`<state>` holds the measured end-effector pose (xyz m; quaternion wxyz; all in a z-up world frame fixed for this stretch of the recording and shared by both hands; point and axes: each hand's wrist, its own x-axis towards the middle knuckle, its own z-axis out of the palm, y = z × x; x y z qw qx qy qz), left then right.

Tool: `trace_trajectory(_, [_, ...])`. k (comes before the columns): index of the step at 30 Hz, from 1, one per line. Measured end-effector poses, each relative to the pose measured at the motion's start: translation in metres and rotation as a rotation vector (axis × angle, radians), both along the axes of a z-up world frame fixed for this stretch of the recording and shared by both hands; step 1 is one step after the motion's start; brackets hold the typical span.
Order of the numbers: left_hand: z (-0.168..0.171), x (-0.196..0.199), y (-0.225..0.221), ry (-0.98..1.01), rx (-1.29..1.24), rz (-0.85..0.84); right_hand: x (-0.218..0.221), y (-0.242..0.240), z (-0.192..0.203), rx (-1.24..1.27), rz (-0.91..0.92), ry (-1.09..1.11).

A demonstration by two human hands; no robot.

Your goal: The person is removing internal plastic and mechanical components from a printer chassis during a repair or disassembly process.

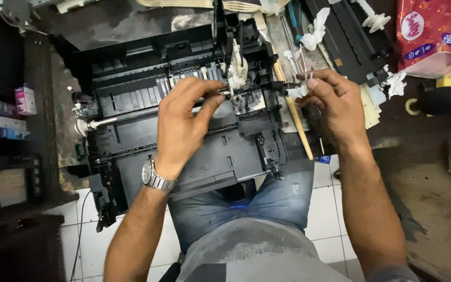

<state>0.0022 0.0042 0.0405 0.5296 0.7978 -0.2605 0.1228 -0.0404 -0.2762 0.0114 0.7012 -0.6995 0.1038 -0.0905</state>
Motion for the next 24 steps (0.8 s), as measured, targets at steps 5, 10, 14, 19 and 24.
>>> trace_trajectory(5, [-0.020, 0.010, -0.001, -0.118, 0.133, 0.010, 0.002, -0.031, -0.015, -0.105, -0.014, 0.024])
trace_trajectory(10, [-0.032, 0.014, 0.000, -0.191, 0.213, 0.019, -0.001, -0.037, 0.004, -0.330, 0.052, -0.021])
trace_trajectory(14, [-0.038, 0.016, 0.003, -0.200, 0.258, -0.007, 0.001, -0.043, 0.011, -0.446, 0.133, -0.099])
trace_trajectory(19, [-0.036, 0.016, 0.006, -0.207, 0.393, 0.001, 0.005, -0.043, 0.029, -0.783, 0.181, -0.167])
trace_trajectory(24, [-0.034, 0.016, 0.004, -0.226, 0.389, 0.001, 0.029, -0.064, -0.010, -1.019, 0.151, -0.315])
